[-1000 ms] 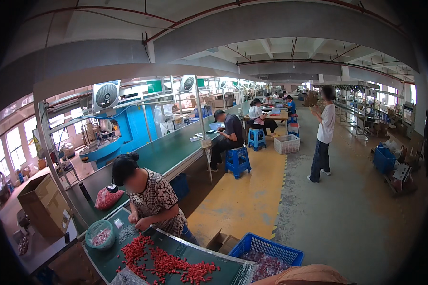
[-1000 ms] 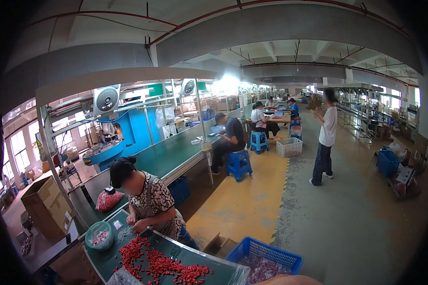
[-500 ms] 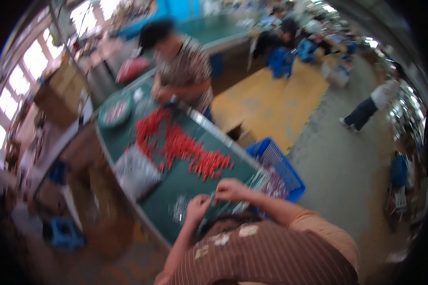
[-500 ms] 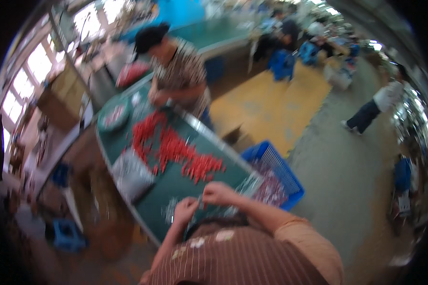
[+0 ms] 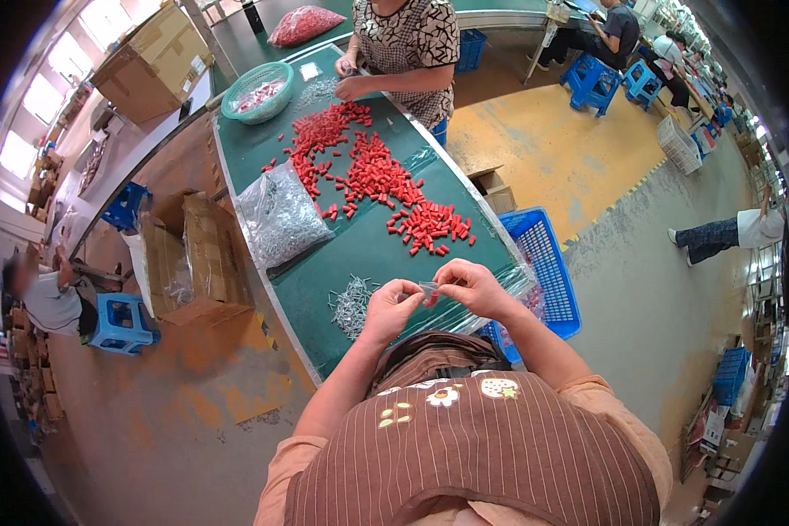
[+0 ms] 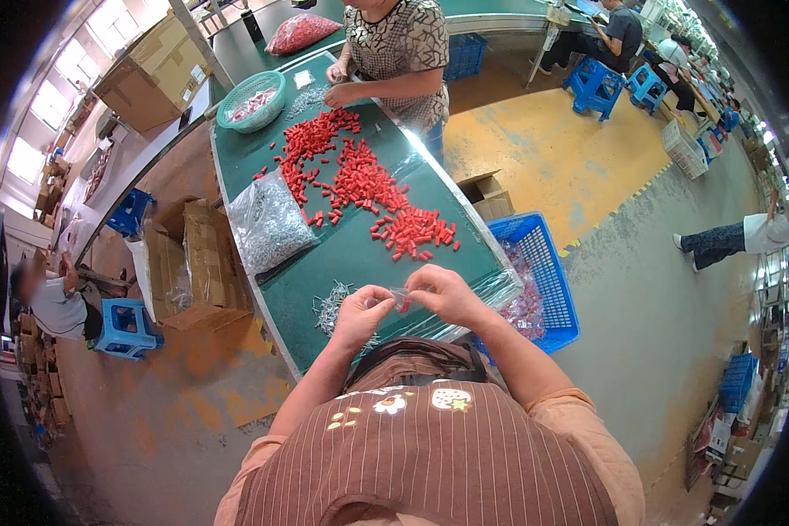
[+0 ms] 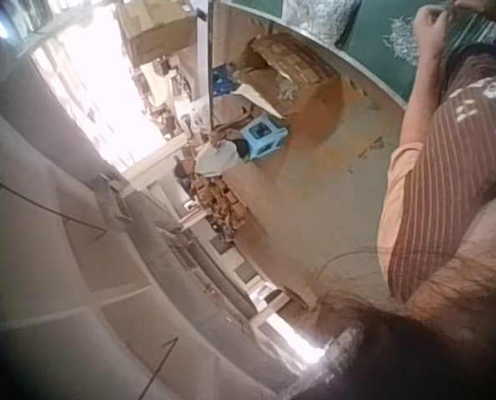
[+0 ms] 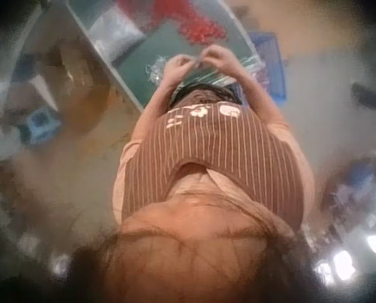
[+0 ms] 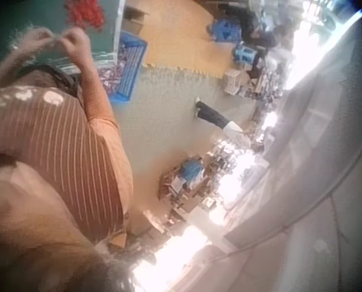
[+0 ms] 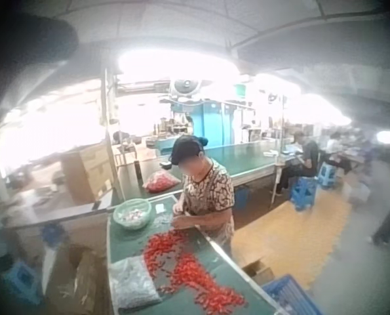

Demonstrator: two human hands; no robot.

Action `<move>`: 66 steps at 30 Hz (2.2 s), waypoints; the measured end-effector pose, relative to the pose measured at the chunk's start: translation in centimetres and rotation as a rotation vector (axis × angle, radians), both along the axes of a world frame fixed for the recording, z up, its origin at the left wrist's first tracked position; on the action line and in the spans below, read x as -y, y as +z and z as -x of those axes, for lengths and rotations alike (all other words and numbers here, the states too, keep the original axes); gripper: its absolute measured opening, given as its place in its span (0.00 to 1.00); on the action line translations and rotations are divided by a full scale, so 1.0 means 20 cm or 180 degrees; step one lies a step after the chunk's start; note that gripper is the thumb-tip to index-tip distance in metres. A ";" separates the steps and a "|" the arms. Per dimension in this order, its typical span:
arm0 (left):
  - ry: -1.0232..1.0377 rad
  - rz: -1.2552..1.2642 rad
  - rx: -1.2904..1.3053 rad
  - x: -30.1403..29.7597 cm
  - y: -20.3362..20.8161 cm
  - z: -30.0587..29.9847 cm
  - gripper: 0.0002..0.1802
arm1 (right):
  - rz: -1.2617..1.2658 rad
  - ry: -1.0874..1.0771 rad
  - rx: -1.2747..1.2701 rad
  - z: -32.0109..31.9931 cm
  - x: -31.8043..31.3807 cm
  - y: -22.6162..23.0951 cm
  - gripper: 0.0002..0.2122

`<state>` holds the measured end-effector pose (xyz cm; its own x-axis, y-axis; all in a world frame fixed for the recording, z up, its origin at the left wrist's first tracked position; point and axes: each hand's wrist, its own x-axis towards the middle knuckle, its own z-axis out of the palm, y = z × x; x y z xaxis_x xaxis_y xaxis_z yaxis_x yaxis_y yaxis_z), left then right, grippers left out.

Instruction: Inserting small metal pins into red plastic components at a factory workstation.

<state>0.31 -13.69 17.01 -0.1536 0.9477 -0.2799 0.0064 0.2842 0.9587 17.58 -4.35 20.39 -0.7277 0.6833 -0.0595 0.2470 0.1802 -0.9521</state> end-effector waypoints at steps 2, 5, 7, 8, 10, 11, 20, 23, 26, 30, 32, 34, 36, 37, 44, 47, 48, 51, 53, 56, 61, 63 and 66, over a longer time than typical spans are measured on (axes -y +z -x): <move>0.0137 -0.0016 0.0377 0.00 0.04 -0.01 0.05 | 0.0444 -0.0247 -0.0182 0.00 0.00 0.00 0.05; 0.0135 0.0184 0.0640 -0.02 0.10 0.00 0.05 | 0.0720 -0.0260 -0.0299 -0.02 -0.02 -0.03 0.05; 0.0114 0.0143 0.0737 -0.04 0.10 0.01 0.05 | 0.0775 -0.0151 -0.0384 -0.04 -0.04 -0.03 0.04; 0.0099 0.0096 0.0829 -0.04 0.10 0.01 0.05 | 0.0826 -0.0034 -0.0474 -0.04 -0.05 -0.03 0.04; 0.0122 0.0150 0.0814 -0.05 0.10 0.02 0.05 | 0.0627 0.0012 -0.0336 -0.05 -0.06 -0.01 0.04; 0.0146 0.0201 0.0802 -0.05 0.09 0.02 0.05 | 0.0426 0.0059 -0.0193 -0.05 -0.07 0.00 0.04; -0.0079 -0.0114 0.0369 -0.06 0.14 -0.01 0.05 | 0.0230 0.0253 -0.0262 -0.07 -0.08 0.04 0.04; -0.0010 -0.0045 0.0475 -0.05 0.12 -0.01 0.05 | -0.0060 0.0286 -0.0147 -0.06 -0.08 0.08 0.03; 0.0147 -0.0221 0.0389 -0.06 0.12 -0.03 0.05 | 0.0168 0.0023 -0.0278 -0.06 -0.10 0.07 0.04; 0.0478 -0.0073 0.1010 -0.07 0.11 -0.01 0.05 | 0.0445 -0.0358 -0.0487 -0.08 -0.13 0.10 0.06; 0.0520 -0.0038 0.1048 -0.07 0.11 -0.02 0.05 | 0.0584 -0.0282 -0.0475 -0.06 -0.10 0.08 0.07; 0.0502 -0.0020 0.1064 -0.07 0.11 -0.02 0.05 | 0.0673 -0.0187 -0.0447 -0.03 -0.07 0.04 0.07; 0.0446 -0.0030 0.0962 -0.08 0.11 -0.03 0.06 | 0.0968 -0.0138 -0.0852 0.01 -0.07 -0.02 0.06; 0.0451 0.0011 0.0941 -0.06 0.09 -0.02 0.06 | 0.0988 -0.0128 -0.0909 0.02 -0.06 -0.05 0.05; 0.0540 -0.0061 0.0791 -0.06 0.06 -0.02 0.06 | 0.0873 -0.0135 -0.0877 0.03 -0.08 -0.14 0.04; 0.0598 -0.0180 0.0757 -0.07 0.06 -0.02 0.04 | 0.0811 -0.0150 -0.0812 0.03 -0.07 -0.11 0.04; 0.0593 -0.0244 0.0704 -0.07 0.06 -0.02 0.04 | 0.0744 -0.0169 -0.0750 0.03 -0.07 -0.10 0.04; 0.0530 -0.0331 0.0565 -0.07 0.06 -0.03 0.05 | 0.0801 -0.0256 -0.0795 0.03 -0.07 -0.11 0.03; 0.0479 -0.0376 0.0479 -0.06 0.07 -0.03 0.05 | 0.0421 -0.0094 -0.0638 0.05 -0.06 -0.17 0.03; 0.0466 -0.0231 0.0335 -0.05 0.03 -0.02 0.05 | 0.0437 0.0029 -0.0253 0.07 -0.03 -0.11 0.04; 0.0456 -0.0308 0.0530 -0.05 0.03 -0.03 0.05 | 0.0232 0.0019 -0.0252 0.07 -0.03 -0.10 0.04; 0.0388 -0.0305 0.0516 -0.06 0.00 -0.04 0.06 | 0.0366 -0.0072 -0.0251 0.06 0.00 -0.07 0.04; 0.0198 -0.0199 0.0045 -0.05 0.01 -0.03 0.07 | 0.0407 -0.0193 -0.0353 0.03 -0.02 -0.12 0.04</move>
